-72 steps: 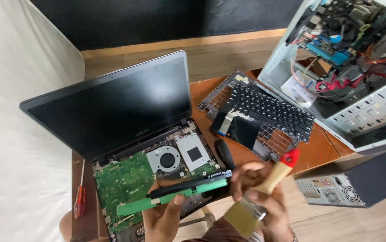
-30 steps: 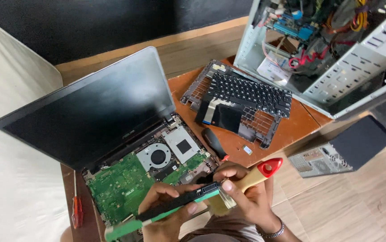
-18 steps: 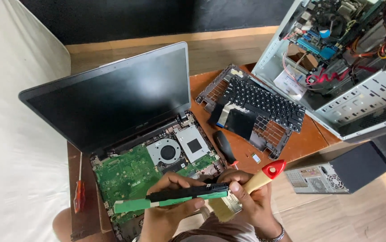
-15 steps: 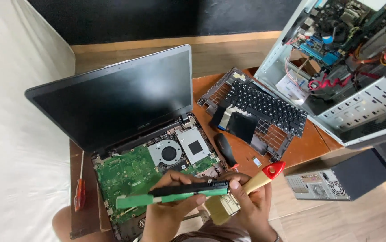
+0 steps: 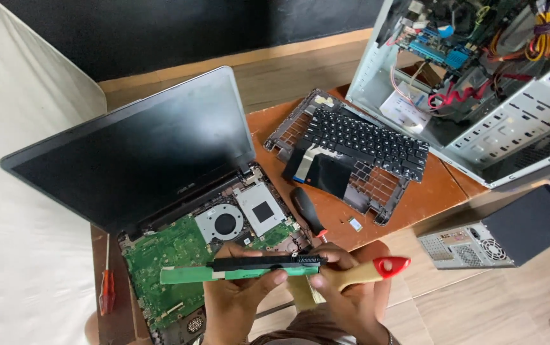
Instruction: The person removes a green laptop battery from an open laptop, then uses a brush to clean both sides of the battery. The battery is held and brushed repeatedly while the laptop remains on the person's lap.
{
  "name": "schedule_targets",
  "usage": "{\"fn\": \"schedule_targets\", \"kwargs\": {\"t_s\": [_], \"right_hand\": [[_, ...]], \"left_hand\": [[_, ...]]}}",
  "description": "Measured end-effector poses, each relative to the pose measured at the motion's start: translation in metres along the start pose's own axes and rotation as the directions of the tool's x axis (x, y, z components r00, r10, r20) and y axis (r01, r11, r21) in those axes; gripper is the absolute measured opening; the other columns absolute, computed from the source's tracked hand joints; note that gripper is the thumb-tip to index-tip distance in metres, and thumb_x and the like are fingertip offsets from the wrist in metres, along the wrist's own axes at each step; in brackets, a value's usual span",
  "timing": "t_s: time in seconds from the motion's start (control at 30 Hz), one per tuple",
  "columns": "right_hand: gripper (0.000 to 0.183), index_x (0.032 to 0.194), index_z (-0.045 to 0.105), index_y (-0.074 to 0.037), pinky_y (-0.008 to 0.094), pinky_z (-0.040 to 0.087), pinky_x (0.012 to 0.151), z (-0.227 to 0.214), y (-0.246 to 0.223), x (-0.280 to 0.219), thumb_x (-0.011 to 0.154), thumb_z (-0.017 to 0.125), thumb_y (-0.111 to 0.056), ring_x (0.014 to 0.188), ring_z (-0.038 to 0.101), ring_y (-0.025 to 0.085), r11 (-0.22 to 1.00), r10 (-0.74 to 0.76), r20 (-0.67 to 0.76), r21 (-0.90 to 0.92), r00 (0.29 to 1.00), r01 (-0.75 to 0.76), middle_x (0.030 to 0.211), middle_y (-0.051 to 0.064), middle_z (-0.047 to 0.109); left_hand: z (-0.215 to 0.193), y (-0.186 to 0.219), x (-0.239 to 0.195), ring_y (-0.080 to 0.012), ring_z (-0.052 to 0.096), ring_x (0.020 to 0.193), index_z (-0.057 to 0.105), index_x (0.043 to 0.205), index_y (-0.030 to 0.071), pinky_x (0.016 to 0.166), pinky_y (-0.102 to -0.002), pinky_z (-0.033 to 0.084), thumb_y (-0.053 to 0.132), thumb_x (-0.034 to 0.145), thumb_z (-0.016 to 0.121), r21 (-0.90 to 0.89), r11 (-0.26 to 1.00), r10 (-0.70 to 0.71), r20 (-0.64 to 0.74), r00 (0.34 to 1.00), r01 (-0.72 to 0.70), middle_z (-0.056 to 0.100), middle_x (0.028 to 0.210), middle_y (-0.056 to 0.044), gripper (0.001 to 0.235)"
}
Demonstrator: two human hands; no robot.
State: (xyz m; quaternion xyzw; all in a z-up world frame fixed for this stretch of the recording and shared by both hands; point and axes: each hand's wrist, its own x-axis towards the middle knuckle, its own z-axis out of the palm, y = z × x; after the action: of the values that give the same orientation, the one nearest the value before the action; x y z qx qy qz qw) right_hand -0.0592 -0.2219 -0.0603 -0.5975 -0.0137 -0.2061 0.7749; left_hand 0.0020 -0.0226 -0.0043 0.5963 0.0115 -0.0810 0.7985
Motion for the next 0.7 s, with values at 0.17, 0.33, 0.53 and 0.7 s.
{"fn": "schedule_targets", "kwargs": {"t_s": [0.17, 0.33, 0.53, 0.7], "right_hand": [[0.038, 0.120, 0.081, 0.000, 0.038, 0.068, 0.097, -0.001, -0.007, 0.005, 0.092, 0.089, -0.024, 0.114, 0.083, 0.025, 0.938, 0.010, -0.080, -0.346, 0.997, -0.037, 0.120, 0.014, 0.084], [0.034, 0.114, 0.081, 0.000, 0.027, 0.049, 0.055, 0.006, 0.003, -0.005, 0.093, 0.090, -0.025, 0.066, 0.065, 0.015, 0.952, 0.225, -0.193, -0.165, 0.955, -0.257, 0.081, 0.004, 0.076], [0.038, 0.110, 0.085, 0.003, 0.035, 0.059, 0.069, 0.011, 0.004, -0.001, 0.091, 0.089, -0.029, 0.076, 0.076, 0.022, 0.909, 0.383, -0.227, -0.077, 0.895, -0.409, 0.085, 0.011, 0.083], [0.035, 0.101, 0.083, 0.000, 0.037, 0.051, 0.058, 0.027, 0.024, -0.027, 0.086, 0.098, -0.028, 0.065, 0.071, 0.021, 0.923, 0.377, -0.125, 0.133, 0.918, -0.361, 0.081, 0.012, 0.086]], "left_hand": [[0.012, 0.000, -0.004, -0.0097, 0.064, 0.053, 0.080, 0.103, 0.002, 0.048, -0.026, 0.052, 0.000, 0.072, 0.107, 0.177, 0.983, -0.021, -0.165, 0.986, 0.050, 0.090, 0.076, -0.015, 0.041], [0.026, 0.001, 0.008, -0.0321, 0.092, 0.096, 0.057, 0.148, 0.004, 0.083, -0.037, 0.077, -0.004, 0.084, 0.091, 0.009, 1.000, 0.031, -0.059, 0.998, -0.030, 0.091, 0.105, -0.028, 0.073], [0.020, -0.004, 0.014, -0.0271, 0.092, 0.103, 0.053, 0.151, 0.001, 0.088, -0.038, 0.078, 0.008, 0.091, 0.088, 0.150, 0.973, 0.170, 0.056, 0.984, -0.176, 0.093, 0.113, -0.023, 0.070], [0.038, 0.021, 0.019, -0.0429, 0.064, 0.148, -0.016, 0.178, 0.015, 0.121, -0.055, 0.060, 0.016, 0.115, 0.058, 0.011, 0.880, 0.462, 0.214, 0.860, -0.476, 0.027, 0.184, -0.035, 0.098]]}}
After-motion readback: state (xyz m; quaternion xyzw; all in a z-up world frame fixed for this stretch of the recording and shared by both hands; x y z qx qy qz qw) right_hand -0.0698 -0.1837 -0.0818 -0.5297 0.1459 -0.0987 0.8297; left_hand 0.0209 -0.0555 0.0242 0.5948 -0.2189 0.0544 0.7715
